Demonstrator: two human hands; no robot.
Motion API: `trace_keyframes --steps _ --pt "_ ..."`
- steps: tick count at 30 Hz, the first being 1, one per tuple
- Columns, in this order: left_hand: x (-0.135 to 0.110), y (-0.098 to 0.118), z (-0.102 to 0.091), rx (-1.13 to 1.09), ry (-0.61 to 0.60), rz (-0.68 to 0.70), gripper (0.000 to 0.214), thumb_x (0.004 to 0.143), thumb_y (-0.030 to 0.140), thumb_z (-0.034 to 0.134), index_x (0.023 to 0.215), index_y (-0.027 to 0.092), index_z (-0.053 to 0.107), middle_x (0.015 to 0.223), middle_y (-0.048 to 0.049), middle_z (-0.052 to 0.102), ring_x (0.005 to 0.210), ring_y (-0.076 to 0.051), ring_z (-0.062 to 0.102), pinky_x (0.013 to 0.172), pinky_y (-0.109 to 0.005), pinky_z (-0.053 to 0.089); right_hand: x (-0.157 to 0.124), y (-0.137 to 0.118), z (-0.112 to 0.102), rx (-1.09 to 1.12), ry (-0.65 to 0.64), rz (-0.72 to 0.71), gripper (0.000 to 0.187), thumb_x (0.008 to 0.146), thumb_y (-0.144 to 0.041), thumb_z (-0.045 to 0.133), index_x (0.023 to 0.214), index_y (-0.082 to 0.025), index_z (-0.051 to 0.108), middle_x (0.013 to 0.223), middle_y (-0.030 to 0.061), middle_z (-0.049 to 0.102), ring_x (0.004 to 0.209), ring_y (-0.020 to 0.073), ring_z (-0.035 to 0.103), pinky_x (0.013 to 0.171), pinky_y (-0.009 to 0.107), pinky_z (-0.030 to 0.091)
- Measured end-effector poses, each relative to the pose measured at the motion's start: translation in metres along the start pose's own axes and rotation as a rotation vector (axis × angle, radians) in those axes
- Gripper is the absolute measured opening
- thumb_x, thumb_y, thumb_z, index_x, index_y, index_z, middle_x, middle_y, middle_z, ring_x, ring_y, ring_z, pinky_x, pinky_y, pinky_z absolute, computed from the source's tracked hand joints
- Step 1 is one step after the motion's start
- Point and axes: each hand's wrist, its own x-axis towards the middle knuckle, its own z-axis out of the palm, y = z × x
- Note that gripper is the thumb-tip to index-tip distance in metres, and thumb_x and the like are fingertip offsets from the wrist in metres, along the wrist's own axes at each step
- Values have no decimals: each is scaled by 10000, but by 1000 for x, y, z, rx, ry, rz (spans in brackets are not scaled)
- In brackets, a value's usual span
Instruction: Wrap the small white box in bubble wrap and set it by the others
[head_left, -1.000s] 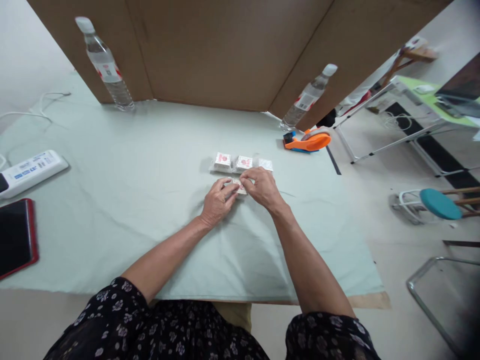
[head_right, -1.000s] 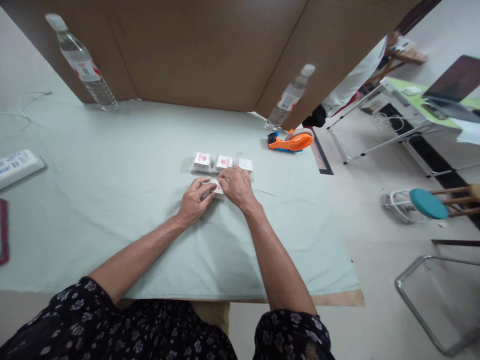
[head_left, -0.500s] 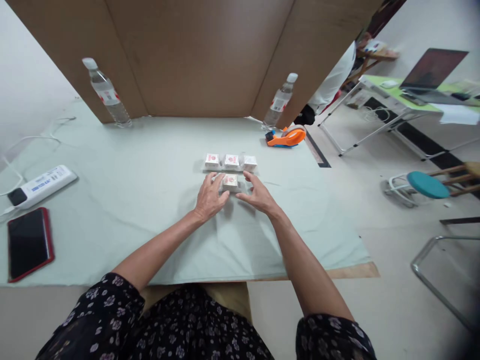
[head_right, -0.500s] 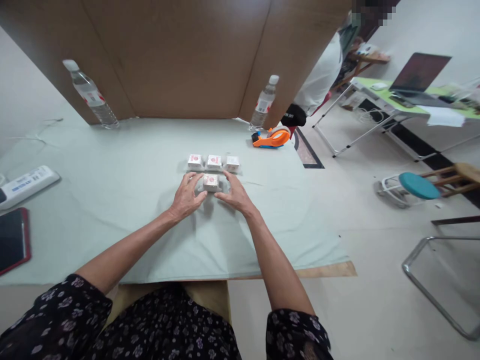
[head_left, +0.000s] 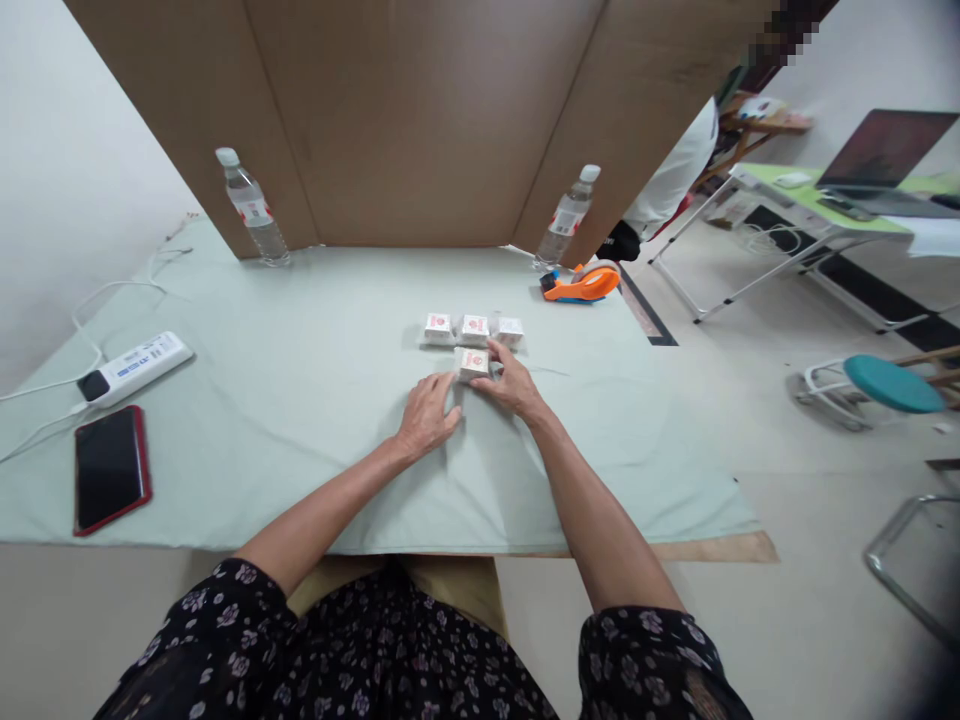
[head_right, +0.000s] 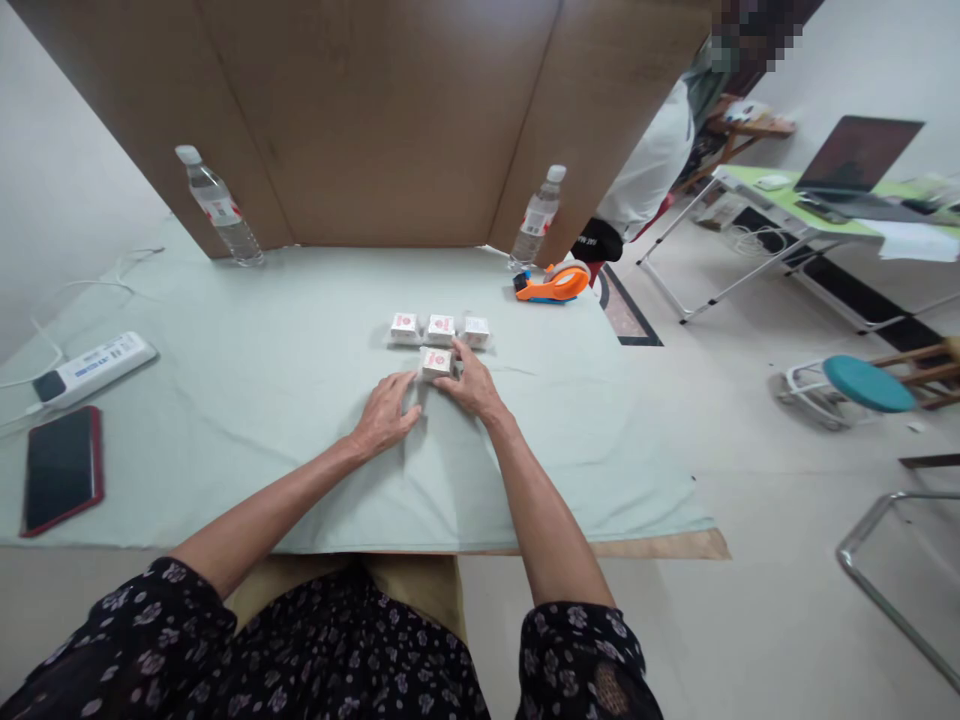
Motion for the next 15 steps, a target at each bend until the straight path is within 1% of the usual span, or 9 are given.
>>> trace_keyframes --steps 3,6,7,8,9,10,11,13,15 --pt "-14 4 -8 -112 45 -52 537 795 202 644 1320 148 544 1370 -167 596 1306 -315 535 1155 -528 395 -13 -26 -10 -8 71 -31 786 654 -358 826 1377 -214 555 1405 144 617 1297 346 576 1067 543 464" --pt "-29 22 -12 -491 61 -150 494 865 353 622 1311 155 539 1363 -165 608 1299 -294 557 1143 -509 427 -37 -76 -10 96 254 -56 494 814 -420 708 1263 -229 628 1304 122 675 1196 303 636 994 498 517" --pt "-35 31 -12 -675 39 -219 465 925 425 546 1303 155 538 1343 -166 621 1275 -280 583 1120 -493 457 -47 -97 -6 150 309 -74 379 862 -407 656 1198 -232 656 1230 111 706 1132 283 664 959 474 535" --pt "-42 41 -11 -864 18 -307 467 986 493 411 1281 158 547 1305 -166 642 1244 -267 611 1092 -482 486 -56 -118 1 196 351 -101 294 899 -382 606 1149 -241 672 1178 100 722 1094 266 678 941 455 544" --pt "-51 52 -8 -1039 -19 -393 536 1017 549 270 1248 164 563 1265 -166 658 1217 -260 632 1070 -479 506 -64 -139 10 228 361 -152 249 912 -352 581 1118 -252 679 1173 93 722 1099 259 676 926 442 551" --pt "-62 63 -4 -1201 -56 -471 612 1018 591 180 1212 173 583 1240 -164 667 1212 -258 639 1070 -479 507 -72 -160 21 242 337 -225 222 910 -332 580 1095 -265 684 1181 87 720 1130 259 665 907 434 561" --pt "-76 74 1 -1352 -90 -540 653 1002 640 171 1165 183 608 1216 -164 677 1206 -267 645 1074 -484 505 -78 -180 33 243 293 -309 212 914 -317 582 1094 -277 685 1186 78 719 1139 252 659 901 434 567" --pt "-108 94 14 -1638 -311 -676 667 930 745 328 1084 191 667 1158 -164 710 1196 -300 662 1120 -494 464 -91 -215 60 203 179 -532 215 916 -279 587 1108 -277 686 1206 67 715 1130 220 658 948 425 555" --pt "-139 107 26 -1773 -683 -749 797 851 840 325 1013 178 739 1139 -185 723 1218 -348 654 1165 -493 414 -103 -243 84 105 58 -798 177 922 -298 600 1058 -256 705 1231 66 711 1132 184 650 948 365 539"
